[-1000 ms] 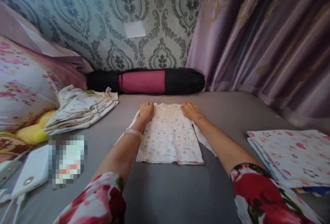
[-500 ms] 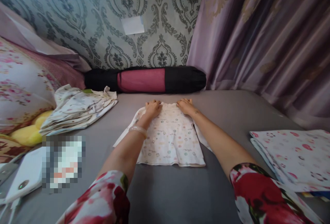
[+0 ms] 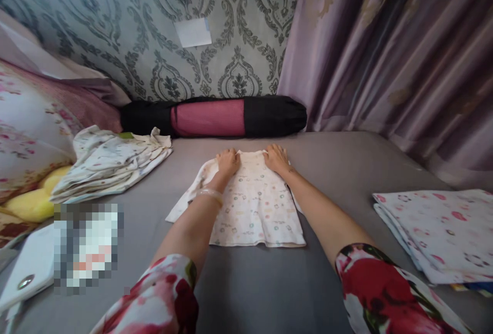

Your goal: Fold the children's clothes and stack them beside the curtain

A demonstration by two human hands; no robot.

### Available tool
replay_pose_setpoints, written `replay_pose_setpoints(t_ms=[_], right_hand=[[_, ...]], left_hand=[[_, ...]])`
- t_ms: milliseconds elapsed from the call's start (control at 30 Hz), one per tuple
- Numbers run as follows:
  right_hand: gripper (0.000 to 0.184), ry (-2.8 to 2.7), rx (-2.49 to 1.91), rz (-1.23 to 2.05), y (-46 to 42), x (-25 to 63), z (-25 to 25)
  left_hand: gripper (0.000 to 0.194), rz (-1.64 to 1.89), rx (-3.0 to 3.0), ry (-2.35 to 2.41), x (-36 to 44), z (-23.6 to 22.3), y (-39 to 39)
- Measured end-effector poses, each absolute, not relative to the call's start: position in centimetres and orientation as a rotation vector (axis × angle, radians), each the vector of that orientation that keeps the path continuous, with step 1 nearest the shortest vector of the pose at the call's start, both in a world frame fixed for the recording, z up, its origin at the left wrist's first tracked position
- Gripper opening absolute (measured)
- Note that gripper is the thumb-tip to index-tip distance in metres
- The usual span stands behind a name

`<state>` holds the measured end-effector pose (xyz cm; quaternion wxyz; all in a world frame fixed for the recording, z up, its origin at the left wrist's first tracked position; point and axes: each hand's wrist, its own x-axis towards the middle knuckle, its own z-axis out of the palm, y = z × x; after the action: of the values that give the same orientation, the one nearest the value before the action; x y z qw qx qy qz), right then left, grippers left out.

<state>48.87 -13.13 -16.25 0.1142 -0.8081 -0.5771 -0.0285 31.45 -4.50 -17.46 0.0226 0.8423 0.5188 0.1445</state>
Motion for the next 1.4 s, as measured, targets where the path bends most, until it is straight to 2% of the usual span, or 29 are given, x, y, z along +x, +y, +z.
replay_pose_setpoints(t_ms=[233, 400, 500, 767, 1000, 1167, 1267, 1400], right_hand=[[0.034, -1.598, -2.328, 0.219, -14.2, 51.6, -14.9], [0.027, -1.124, -2.247, 0.645, -19.5, 54.1, -13.8], [0.022, -1.027, -2.243, 0.777, -23.5, 54.8, -14.0], [0.019, -1.492, -2.554, 0.573, -32.8, 54.6, -13.7], [0.017, -1.581, -2.505, 0.67, -34.0, 54.0, -13.3], [0.007, -1.485, -2.341, 0.883, -33.3, 54.8, -13.3], [0.002, -1.342, -2.313, 0.809, -33.0, 56.1, -13.1], [0.004, -1.128, -2.296, 0.624, -32.2, 58.8, -12.7]], left_hand=[[0.034, 0.551, 2.815, 1.573, 31.3, -16.6, -5.9], [0.038, 0.53, 2.859, 1.222, 32.5, -15.3, -8.1], [0.034, 0.482, 2.848, 0.976, 34.3, -15.2, -9.9], [0.033, 0.514, 2.767, 0.643, 38.9, -17.3, -13.4], [0.034, 0.702, 2.691, 0.662, 39.7, -19.2, -14.6], [0.035, 0.641, 2.731, 0.729, 39.6, -19.0, -14.7], [0.039, 0.558, 2.743, 0.779, 39.6, -18.7, -15.0], [0.046, 0.437, 2.735, 0.852, 39.4, -18.2, -15.6]])
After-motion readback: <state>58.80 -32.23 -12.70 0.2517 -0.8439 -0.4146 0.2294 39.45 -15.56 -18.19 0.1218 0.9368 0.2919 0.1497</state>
